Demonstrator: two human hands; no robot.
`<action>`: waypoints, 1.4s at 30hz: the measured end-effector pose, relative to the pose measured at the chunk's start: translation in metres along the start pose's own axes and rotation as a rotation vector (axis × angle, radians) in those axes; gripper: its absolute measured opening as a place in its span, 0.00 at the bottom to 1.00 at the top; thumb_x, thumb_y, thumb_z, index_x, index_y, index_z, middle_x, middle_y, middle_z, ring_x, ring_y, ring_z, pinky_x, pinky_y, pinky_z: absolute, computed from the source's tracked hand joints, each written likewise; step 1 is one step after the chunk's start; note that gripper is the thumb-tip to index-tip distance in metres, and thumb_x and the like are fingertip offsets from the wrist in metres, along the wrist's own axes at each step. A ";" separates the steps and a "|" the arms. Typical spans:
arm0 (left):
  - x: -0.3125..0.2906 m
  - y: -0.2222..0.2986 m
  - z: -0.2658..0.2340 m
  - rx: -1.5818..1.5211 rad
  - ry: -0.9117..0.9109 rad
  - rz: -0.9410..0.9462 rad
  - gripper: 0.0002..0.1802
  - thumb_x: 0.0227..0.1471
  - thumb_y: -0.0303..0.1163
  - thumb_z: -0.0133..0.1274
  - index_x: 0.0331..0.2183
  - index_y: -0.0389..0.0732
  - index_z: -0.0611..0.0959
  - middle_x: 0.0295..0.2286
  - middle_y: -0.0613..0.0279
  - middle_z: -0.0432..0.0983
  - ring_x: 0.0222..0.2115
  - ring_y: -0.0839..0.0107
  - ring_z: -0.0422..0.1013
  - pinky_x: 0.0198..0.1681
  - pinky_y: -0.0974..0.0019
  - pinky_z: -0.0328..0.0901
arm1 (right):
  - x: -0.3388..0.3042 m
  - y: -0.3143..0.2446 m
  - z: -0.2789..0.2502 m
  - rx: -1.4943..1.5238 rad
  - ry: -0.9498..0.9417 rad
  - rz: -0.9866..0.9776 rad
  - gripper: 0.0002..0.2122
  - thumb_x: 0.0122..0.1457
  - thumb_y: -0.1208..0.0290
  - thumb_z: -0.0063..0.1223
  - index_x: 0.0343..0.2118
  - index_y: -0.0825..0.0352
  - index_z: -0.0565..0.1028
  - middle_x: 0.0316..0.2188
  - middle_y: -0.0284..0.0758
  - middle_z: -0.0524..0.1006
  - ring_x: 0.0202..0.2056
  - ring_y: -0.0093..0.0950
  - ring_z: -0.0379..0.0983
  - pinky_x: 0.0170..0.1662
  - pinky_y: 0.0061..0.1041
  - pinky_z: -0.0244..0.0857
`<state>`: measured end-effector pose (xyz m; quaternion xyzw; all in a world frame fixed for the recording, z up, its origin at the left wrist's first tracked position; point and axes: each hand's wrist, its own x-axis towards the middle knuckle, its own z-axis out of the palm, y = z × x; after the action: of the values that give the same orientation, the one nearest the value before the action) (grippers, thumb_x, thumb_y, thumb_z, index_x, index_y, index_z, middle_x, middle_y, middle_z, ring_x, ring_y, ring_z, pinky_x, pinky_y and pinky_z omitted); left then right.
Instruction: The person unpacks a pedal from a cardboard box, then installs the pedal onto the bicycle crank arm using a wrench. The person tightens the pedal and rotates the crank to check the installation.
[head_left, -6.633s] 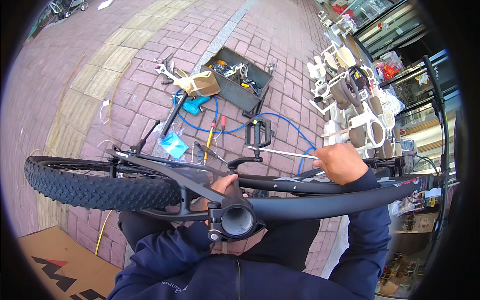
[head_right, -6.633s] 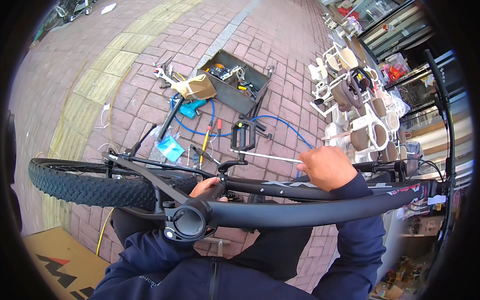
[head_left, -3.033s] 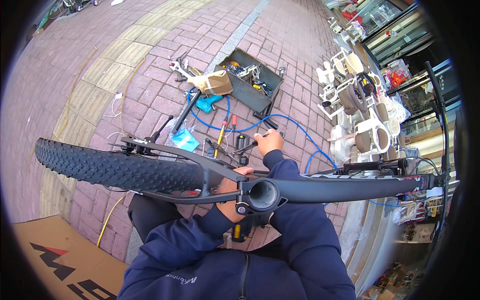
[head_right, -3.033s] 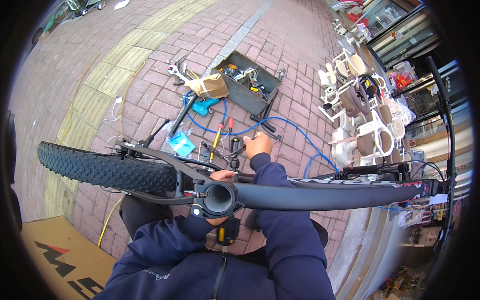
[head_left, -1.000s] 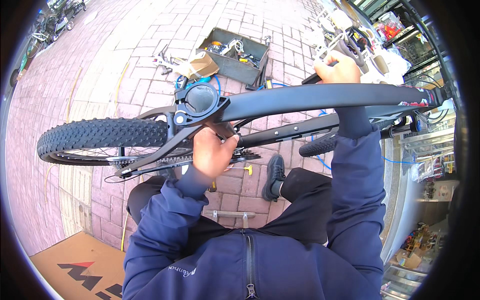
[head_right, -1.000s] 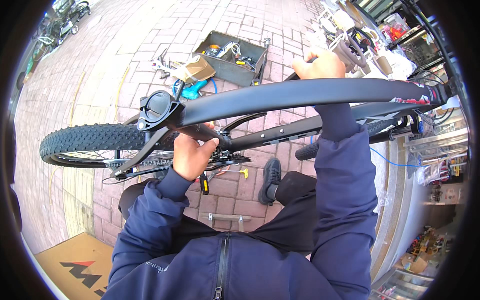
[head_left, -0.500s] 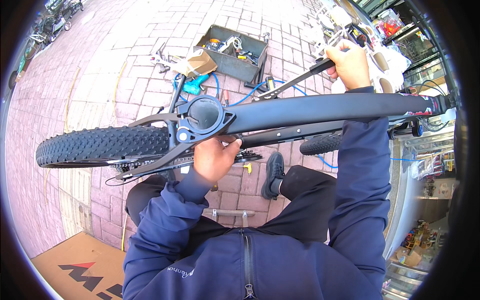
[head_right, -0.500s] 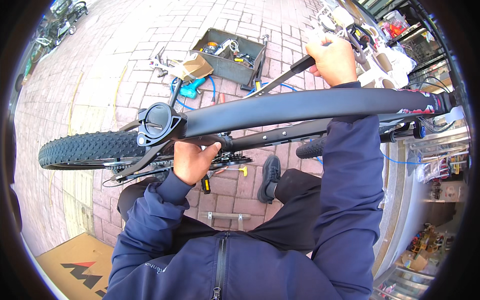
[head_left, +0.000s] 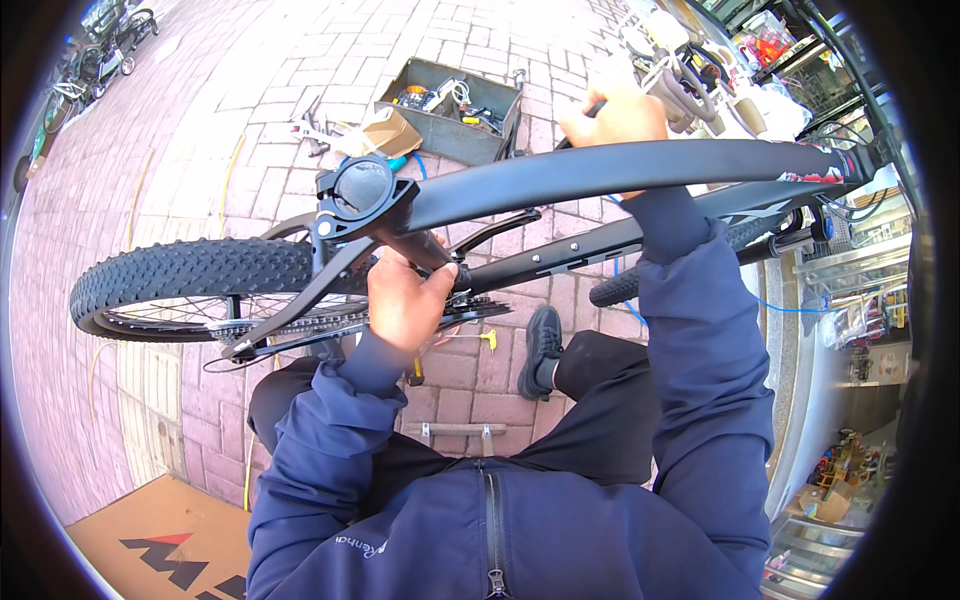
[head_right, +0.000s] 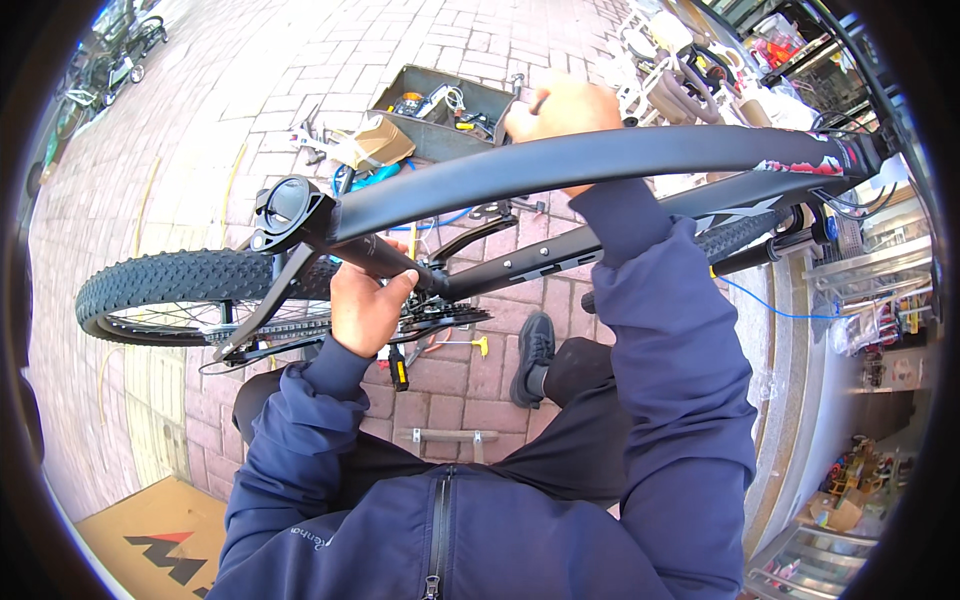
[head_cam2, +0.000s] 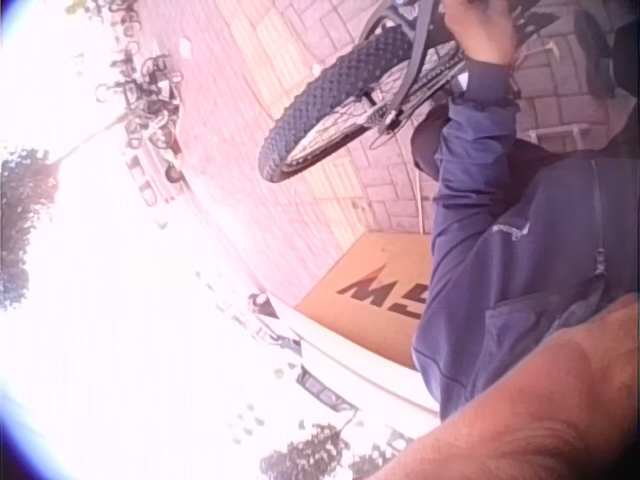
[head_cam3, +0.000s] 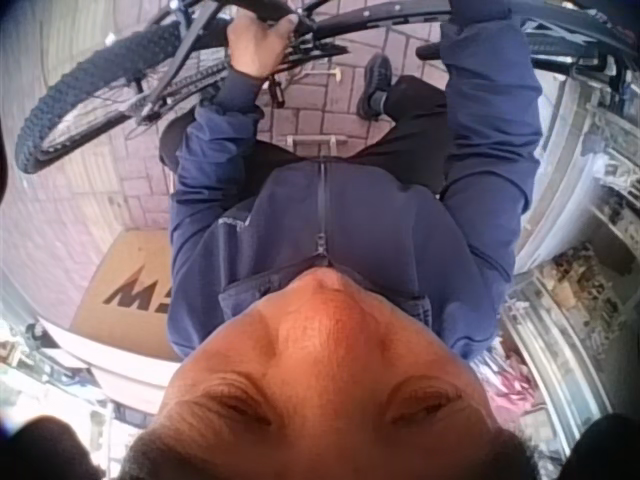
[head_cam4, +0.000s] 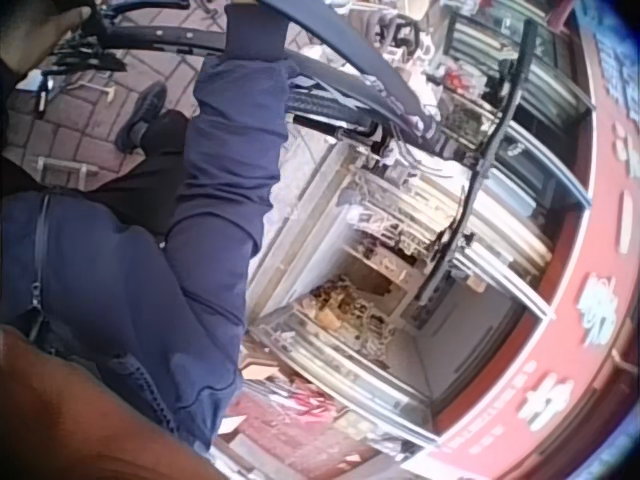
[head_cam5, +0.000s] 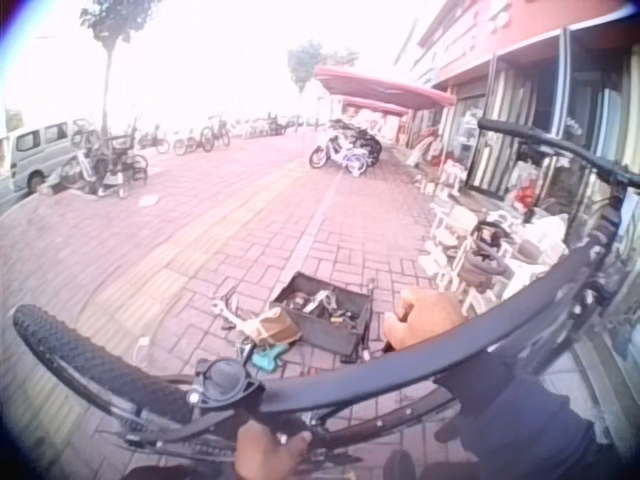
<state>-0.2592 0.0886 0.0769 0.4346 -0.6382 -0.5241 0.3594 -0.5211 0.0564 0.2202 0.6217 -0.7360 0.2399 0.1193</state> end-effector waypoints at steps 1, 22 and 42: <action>0.001 -0.001 0.001 -0.016 -0.002 -0.011 0.19 0.46 0.19 0.63 0.43 0.31 0.80 0.38 0.55 0.82 0.39 0.68 0.78 0.46 0.64 0.72 | -0.001 -0.006 0.004 -0.015 -0.063 0.004 0.11 0.49 0.62 0.61 0.24 0.66 0.78 0.20 0.45 0.78 0.25 0.44 0.78 0.32 0.37 0.73; 0.002 0.007 -0.002 0.060 -0.034 -0.040 0.17 0.44 0.22 0.63 0.40 0.34 0.82 0.35 0.54 0.83 0.39 0.65 0.80 0.46 0.63 0.72 | -0.009 -0.051 0.052 -0.099 -0.383 -0.068 0.07 0.55 0.71 0.55 0.32 0.69 0.76 0.26 0.52 0.80 0.30 0.50 0.81 0.34 0.45 0.75; 0.004 0.003 0.000 0.088 -0.042 -0.007 0.18 0.44 0.24 0.65 0.40 0.34 0.82 0.34 0.54 0.83 0.37 0.63 0.80 0.44 0.62 0.72 | -0.004 -0.020 0.047 -0.179 -0.314 -0.060 0.09 0.55 0.68 0.55 0.34 0.69 0.78 0.25 0.50 0.80 0.31 0.47 0.80 0.38 0.42 0.74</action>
<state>-0.2611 0.0854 0.0802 0.4410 -0.6666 -0.5059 0.3245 -0.4948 0.0335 0.1820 0.6601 -0.7451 0.0696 0.0650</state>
